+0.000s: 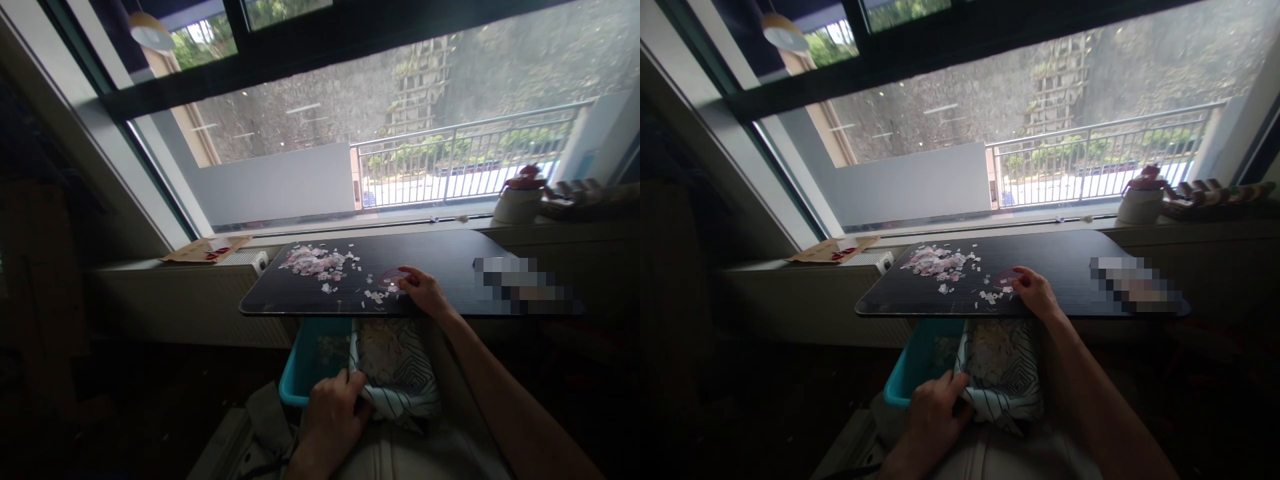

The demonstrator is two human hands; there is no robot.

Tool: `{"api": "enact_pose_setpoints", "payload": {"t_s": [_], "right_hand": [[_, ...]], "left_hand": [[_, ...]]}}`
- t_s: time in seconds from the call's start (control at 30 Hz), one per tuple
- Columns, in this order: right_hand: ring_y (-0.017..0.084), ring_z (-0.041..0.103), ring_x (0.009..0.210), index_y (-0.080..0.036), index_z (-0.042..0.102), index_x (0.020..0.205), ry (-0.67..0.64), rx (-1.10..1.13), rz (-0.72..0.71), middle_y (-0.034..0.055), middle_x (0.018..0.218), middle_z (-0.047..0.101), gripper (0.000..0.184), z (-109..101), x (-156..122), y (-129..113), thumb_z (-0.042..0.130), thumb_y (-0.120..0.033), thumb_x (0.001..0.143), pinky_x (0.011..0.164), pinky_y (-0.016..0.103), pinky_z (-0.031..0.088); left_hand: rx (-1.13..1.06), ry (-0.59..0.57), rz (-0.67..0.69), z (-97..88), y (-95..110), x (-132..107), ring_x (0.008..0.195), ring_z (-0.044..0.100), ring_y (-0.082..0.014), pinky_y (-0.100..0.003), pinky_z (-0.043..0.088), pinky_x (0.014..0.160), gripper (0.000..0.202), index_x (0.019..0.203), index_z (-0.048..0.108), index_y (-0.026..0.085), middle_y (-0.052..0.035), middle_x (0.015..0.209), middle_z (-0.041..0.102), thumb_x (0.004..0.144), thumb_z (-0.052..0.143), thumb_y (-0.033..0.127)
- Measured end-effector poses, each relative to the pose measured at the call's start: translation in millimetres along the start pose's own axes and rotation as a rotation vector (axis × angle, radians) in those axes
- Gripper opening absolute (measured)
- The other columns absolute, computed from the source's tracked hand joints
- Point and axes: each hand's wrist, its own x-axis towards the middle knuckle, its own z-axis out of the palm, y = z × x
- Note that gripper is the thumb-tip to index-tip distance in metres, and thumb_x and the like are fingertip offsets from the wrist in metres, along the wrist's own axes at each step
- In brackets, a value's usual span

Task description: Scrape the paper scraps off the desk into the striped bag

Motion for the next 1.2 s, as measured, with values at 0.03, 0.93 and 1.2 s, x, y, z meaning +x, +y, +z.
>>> {"api": "enact_pose_setpoints", "payload": {"t_s": [0.03, 0.93, 1.2], "right_hand": [[0.014, 0.059, 0.064, -0.02, 0.065, 0.11, -0.014, 0.023, -0.005, -0.0009, 0.07, 0.065, 0.041, 0.2, -0.1, 0.1, 0.058, -0.041, 0.075, 0.066, 0.027, 0.048], [0.012, 0.054, 0.059, -0.021, 0.066, 0.11, -0.078, -0.08, -0.124, -0.0015, 0.07, 0.064, 0.038, 0.3, -6.8, -7.1, 0.056, -0.037, 0.077, 0.063, 0.025, 0.046], [0.012, 0.056, 0.06, -0.021, 0.067, 0.108, -0.009, -0.072, -0.148, -0.0011, 0.07, 0.064, 0.036, 0.3, -9.6, -9.1, 0.057, -0.035, 0.076, 0.065, 0.026, 0.047]], "left_hand": [[0.002, -0.001, -0.002, 0.3, 0.0, 0.1, 0.075, 0.056, -0.0202, -0.029, 0.033, 0.063, 0.01, 0.091, 0.056, 0.025, 0.0004, 0.084, 0.059, 0.082, 0.057, 0.028], [-0.002, -0.012, 0.007, -2.7, 1.3, 1.6, 0.074, 0.056, -0.0199, -0.028, 0.032, 0.062, 0.01, 0.092, 0.056, 0.025, 0.0004, 0.084, 0.06, 0.081, 0.056, 0.025], [-0.001, -0.02, 0.007, -2.5, 1.1, 1.5, 0.074, 0.056, -0.0196, -0.028, 0.032, 0.062, 0.011, 0.092, 0.056, 0.024, 0.0, 0.084, 0.06, 0.081, 0.056, 0.025]]}}
